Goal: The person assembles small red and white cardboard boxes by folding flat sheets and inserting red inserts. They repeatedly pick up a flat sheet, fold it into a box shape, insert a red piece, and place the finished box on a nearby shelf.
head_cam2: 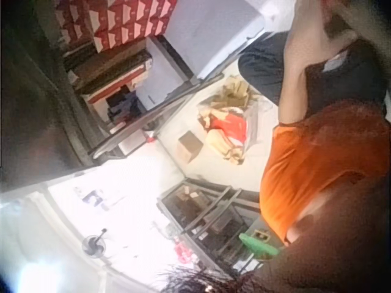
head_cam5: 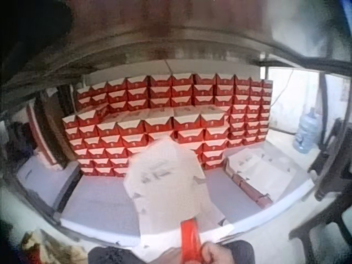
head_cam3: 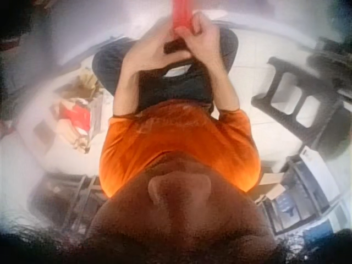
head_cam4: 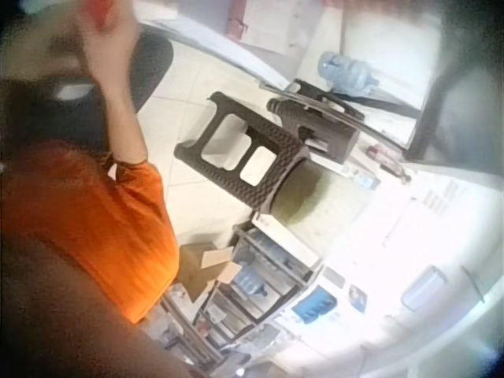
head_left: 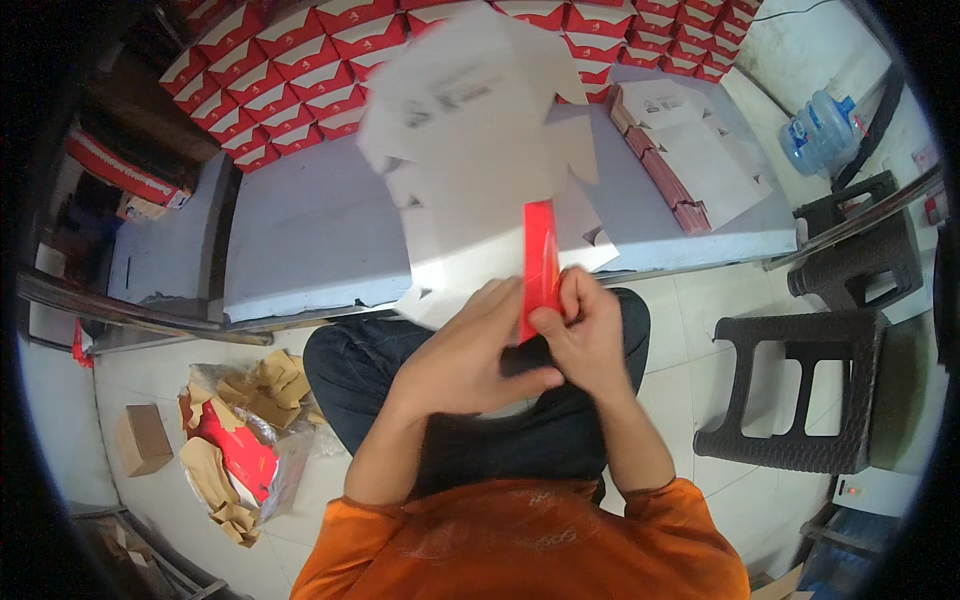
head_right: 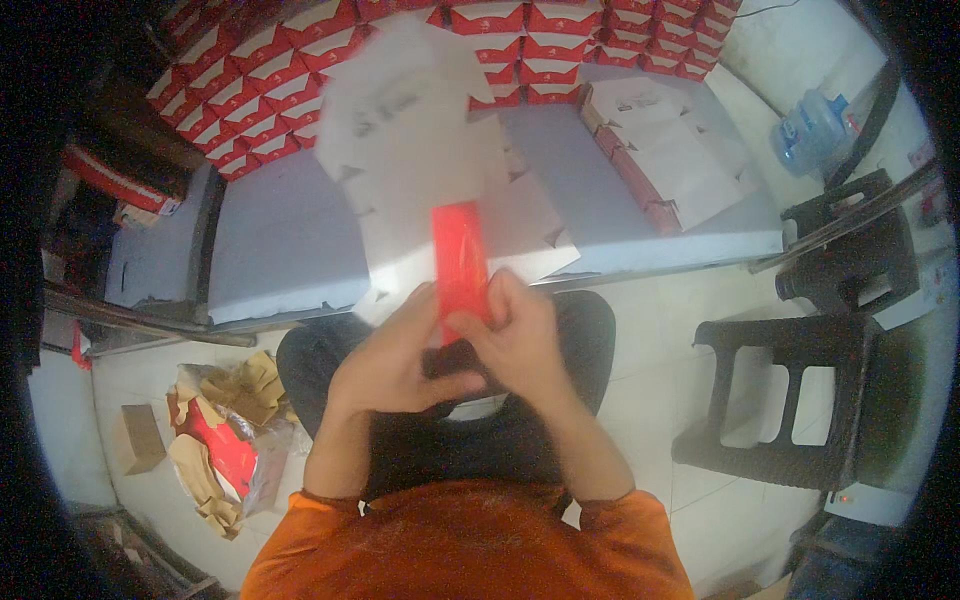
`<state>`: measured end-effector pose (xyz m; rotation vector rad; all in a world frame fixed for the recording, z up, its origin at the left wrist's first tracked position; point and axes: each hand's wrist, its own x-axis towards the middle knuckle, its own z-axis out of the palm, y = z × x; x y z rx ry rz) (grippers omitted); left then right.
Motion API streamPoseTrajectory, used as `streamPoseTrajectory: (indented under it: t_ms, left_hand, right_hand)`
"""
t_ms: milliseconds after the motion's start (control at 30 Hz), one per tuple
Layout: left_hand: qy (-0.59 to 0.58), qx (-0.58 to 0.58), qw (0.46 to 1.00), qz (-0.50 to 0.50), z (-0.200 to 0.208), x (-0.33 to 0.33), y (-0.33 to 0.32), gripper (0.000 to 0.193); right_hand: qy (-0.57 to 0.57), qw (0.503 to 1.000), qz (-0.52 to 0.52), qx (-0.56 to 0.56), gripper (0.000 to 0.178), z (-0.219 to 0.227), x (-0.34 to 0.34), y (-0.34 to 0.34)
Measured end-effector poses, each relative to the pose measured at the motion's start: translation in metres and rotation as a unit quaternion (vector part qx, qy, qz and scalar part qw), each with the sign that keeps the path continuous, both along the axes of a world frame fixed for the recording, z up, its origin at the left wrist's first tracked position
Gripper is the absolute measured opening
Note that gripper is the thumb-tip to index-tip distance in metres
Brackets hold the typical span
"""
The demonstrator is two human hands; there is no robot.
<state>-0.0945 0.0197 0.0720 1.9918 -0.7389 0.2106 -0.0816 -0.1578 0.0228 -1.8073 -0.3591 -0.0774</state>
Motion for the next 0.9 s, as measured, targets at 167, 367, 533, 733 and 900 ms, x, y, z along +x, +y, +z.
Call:
streamPoseTrajectory:
  t_ms: [167, 367, 533, 733, 900]
  left_hand:
    - [0.226, 0.006, 0.966, 0.123, 0.002, -0.033, 0.052, 0.02]
    - [0.217, -0.097, 0.969, 0.069, -0.019, -0.015, 0.076, 0.024]
    - [0.204, -0.148, 0.968, 0.012, -0.018, -0.013, 0.078, 0.012]
    - [0.188, -0.005, 0.982, -0.009, 0.005, -0.014, 0.118, 0.024]
    - [0.317, -0.151, 0.936, 0.003, 0.005, -0.016, 0.062, 0.031]
  right_hand:
    - [0.001, 0.99, -0.064, 0.124, 0.027, 0.032, 0.007, 0.028]
    - [0.006, 0.996, 0.021, -0.09, 0.031, 0.033, 0.006, 0.031]
    - [-0.054, 0.967, 0.206, -0.137, 0.054, 0.047, 0.004, 0.029]
    - [-0.178, 0.916, 0.023, -0.358, 0.082, 0.049, 0.036, -0.04]
    - [-0.231, 0.933, 0.163, -0.225, 0.091, 0.059, 0.023, 0.02]
